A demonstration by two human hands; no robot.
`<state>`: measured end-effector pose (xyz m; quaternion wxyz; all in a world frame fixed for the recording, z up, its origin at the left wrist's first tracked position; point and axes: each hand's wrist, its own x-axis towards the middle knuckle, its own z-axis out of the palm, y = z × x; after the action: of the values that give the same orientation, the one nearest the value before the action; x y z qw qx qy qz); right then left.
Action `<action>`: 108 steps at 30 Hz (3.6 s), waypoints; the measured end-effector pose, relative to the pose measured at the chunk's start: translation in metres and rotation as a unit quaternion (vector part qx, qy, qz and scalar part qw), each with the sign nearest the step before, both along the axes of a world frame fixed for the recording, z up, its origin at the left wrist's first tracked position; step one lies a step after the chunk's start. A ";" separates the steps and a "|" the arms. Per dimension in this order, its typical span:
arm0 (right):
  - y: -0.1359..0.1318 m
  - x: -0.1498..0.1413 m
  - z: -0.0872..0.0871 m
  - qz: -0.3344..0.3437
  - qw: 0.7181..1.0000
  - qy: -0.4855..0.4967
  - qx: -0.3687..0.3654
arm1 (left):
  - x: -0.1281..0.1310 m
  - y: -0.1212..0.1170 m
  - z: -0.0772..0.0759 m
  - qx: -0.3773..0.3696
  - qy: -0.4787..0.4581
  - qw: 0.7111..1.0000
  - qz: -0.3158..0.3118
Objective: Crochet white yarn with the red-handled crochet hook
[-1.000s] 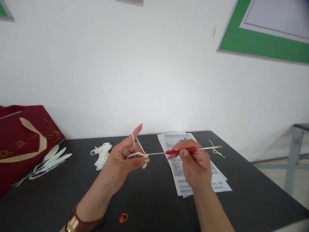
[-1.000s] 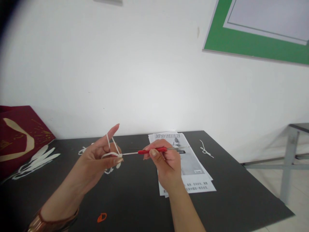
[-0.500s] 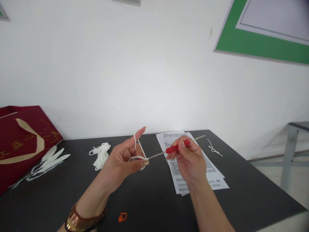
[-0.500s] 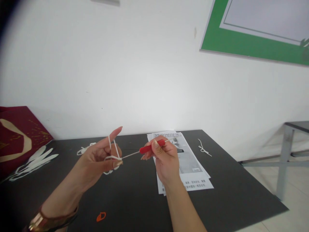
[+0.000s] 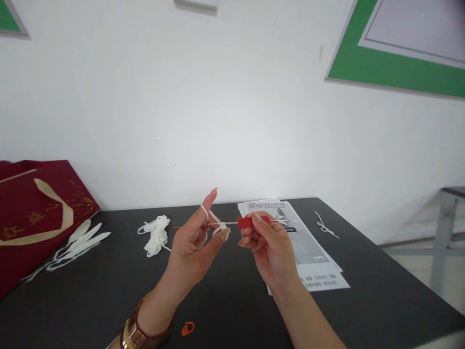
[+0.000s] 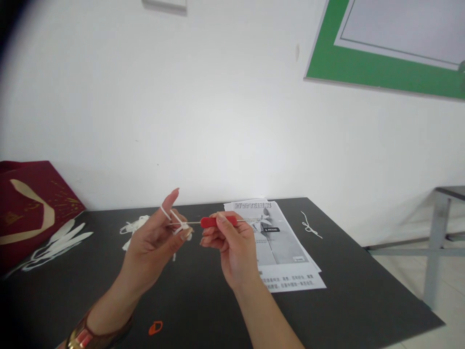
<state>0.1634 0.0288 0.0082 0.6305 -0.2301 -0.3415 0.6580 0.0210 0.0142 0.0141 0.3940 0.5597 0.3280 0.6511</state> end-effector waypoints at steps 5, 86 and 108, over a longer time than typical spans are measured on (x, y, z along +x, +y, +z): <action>-0.001 -0.003 -0.001 0.000 1.000 -0.017 0.004 | -0.009 0.003 0.002 -0.037 0.032 0.999 -0.022; -0.009 -0.011 -0.016 -0.114 0.960 -0.148 0.209 | -0.015 0.002 0.010 -0.207 -0.221 0.947 -0.107; -0.005 0.008 0.000 -0.063 0.986 -0.077 0.134 | -0.019 0.000 0.014 -0.141 -0.172 0.975 -0.016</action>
<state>0.1716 0.0238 0.0082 0.6678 -0.2144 -0.4590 0.5454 0.0024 0.0145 0.0278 0.5299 0.3838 0.3346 0.6782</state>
